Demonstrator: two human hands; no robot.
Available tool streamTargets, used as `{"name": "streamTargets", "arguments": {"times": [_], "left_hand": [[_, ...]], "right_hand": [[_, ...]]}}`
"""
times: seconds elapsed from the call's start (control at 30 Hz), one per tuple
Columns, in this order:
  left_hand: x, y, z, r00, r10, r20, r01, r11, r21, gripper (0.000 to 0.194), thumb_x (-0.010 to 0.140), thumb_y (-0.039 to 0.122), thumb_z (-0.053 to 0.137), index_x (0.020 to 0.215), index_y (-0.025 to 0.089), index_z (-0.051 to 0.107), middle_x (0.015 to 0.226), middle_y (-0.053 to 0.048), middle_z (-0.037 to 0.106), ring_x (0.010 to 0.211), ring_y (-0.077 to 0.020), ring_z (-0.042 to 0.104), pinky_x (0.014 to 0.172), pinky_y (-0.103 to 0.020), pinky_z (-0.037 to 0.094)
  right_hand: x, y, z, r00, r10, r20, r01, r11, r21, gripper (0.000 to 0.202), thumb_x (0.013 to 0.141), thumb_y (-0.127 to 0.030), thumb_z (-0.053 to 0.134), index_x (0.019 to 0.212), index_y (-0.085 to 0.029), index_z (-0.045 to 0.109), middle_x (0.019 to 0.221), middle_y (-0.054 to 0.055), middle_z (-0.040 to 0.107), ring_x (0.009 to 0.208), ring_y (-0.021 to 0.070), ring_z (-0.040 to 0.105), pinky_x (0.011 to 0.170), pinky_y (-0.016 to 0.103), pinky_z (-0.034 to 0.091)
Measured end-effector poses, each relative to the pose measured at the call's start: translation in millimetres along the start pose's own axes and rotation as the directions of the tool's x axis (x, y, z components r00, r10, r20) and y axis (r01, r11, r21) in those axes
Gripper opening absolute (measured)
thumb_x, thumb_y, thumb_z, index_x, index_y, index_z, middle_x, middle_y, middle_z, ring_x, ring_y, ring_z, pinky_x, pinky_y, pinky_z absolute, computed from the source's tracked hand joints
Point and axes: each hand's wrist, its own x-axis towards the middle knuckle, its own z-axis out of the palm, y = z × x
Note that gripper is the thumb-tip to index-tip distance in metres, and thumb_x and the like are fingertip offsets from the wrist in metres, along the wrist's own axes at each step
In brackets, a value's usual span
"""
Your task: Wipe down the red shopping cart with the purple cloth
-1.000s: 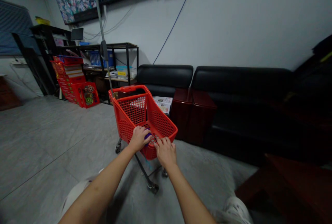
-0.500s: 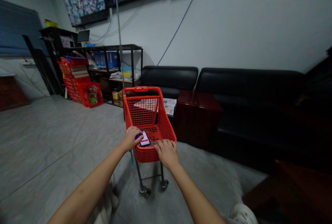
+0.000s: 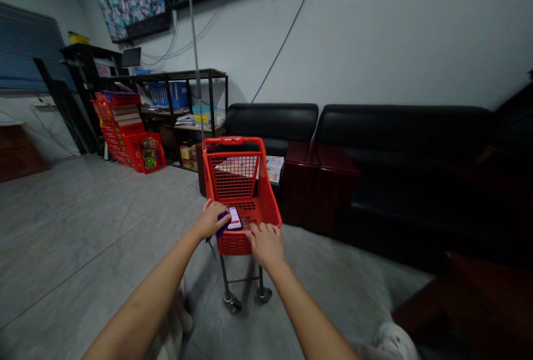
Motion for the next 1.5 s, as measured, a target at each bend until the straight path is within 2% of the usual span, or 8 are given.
{"name": "streamTargets", "arguments": {"times": [0.3,0.5,0.6,0.8,0.9,1.13,1.33,1.5], "left_hand": [[-26.5,26.9,29.1,0.963,-0.137,-0.230,0.168,0.979,0.117,0.018,0.094,0.035,0.049,0.094,0.023,0.063,0.095,-0.004,0.063,0.102,-0.0214,0.053,0.111,-0.045,0.027],[-22.6,0.0,10.9,0.986,-0.110,-0.127,0.117,0.992,0.047,0.021,0.094,0.037,0.048,0.093,0.023,0.064,0.095,-0.003,0.063,0.101,-0.0199,0.053,0.105,-0.041,0.032],[-20.2,-2.2,8.2,0.982,-0.152,-0.114,0.157,0.987,0.028,0.021,0.095,0.036,0.047,0.094,0.023,0.064,0.097,-0.003,0.064,0.102,-0.0203,0.053,0.104,-0.040,0.033],[-19.3,56.3,40.4,0.886,-0.356,-0.298,0.403,0.908,0.112,0.025,0.095,0.039,0.046,0.104,0.023,0.062,0.110,-0.010,0.062,0.112,-0.0285,0.049,0.109,-0.054,0.025],[-20.0,73.9,49.9,0.909,-0.307,-0.282,0.354,0.926,0.132,0.028,0.096,0.042,0.044,0.112,0.026,0.060,0.113,-0.009,0.062,0.115,-0.0293,0.048,0.108,-0.057,0.024],[-19.2,41.2,27.9,0.946,-0.243,-0.213,0.285,0.939,0.192,0.025,0.096,0.040,0.046,0.109,0.025,0.061,0.107,-0.008,0.066,0.113,-0.0270,0.052,0.109,-0.056,0.023],[-19.2,56.5,39.1,0.883,-0.366,-0.293,0.417,0.899,0.135,0.025,0.096,0.041,0.043,0.106,0.025,0.061,0.111,-0.009,0.065,0.115,-0.0278,0.051,0.108,-0.057,0.025],[-21.9,51.5,33.0,0.930,-0.321,-0.180,0.342,0.935,0.098,0.022,0.094,0.042,0.048,0.105,0.028,0.061,0.110,-0.006,0.066,0.118,-0.0279,0.049,0.107,-0.059,0.022]], "right_hand": [[5.0,-37.8,-6.4,0.991,0.131,0.025,-0.130,0.991,-0.022,0.038,0.099,-0.042,0.035,0.112,-0.023,0.065,0.104,0.010,0.067,0.102,0.0243,0.055,0.089,0.037,0.029],[10.5,-12.0,-20.3,0.988,-0.083,0.130,0.075,0.995,0.063,0.045,0.102,-0.039,0.024,0.114,-0.027,0.066,0.107,0.006,0.070,0.100,0.0204,0.058,0.089,0.037,0.032],[11.9,5.6,-15.8,0.991,-0.098,0.088,0.089,0.990,0.111,0.046,0.102,-0.037,0.023,0.113,-0.028,0.067,0.116,0.004,0.069,0.118,0.0215,0.051,0.102,0.041,0.025],[7.4,8.9,2.4,1.000,0.028,-0.003,-0.028,0.992,0.125,0.039,0.101,-0.033,0.029,0.115,-0.028,0.066,0.115,0.003,0.070,0.111,0.0189,0.054,0.106,0.041,0.022],[5.9,12.5,3.0,0.999,0.038,-0.005,-0.037,0.994,0.099,0.038,0.101,-0.033,0.031,0.112,-0.026,0.066,0.110,0.004,0.070,0.108,0.0193,0.055,0.103,0.039,0.025],[5.6,12.8,-0.8,0.999,0.049,-0.003,-0.049,0.996,0.081,0.038,0.101,-0.033,0.031,0.106,-0.025,0.068,0.106,0.006,0.071,0.105,0.0192,0.056,0.101,0.038,0.025],[4.3,-13.6,2.1,0.992,0.122,-0.038,-0.119,0.990,0.071,0.035,0.099,-0.030,0.034,0.104,-0.023,0.068,0.104,0.009,0.071,0.103,0.0216,0.056,0.100,0.040,0.025],[-1.4,-24.0,-2.7,0.992,0.118,-0.030,-0.116,0.991,0.065,0.037,0.100,-0.033,0.032,0.102,-0.023,0.067,0.103,0.009,0.071,0.104,0.0219,0.057,0.098,0.040,0.025]]}}
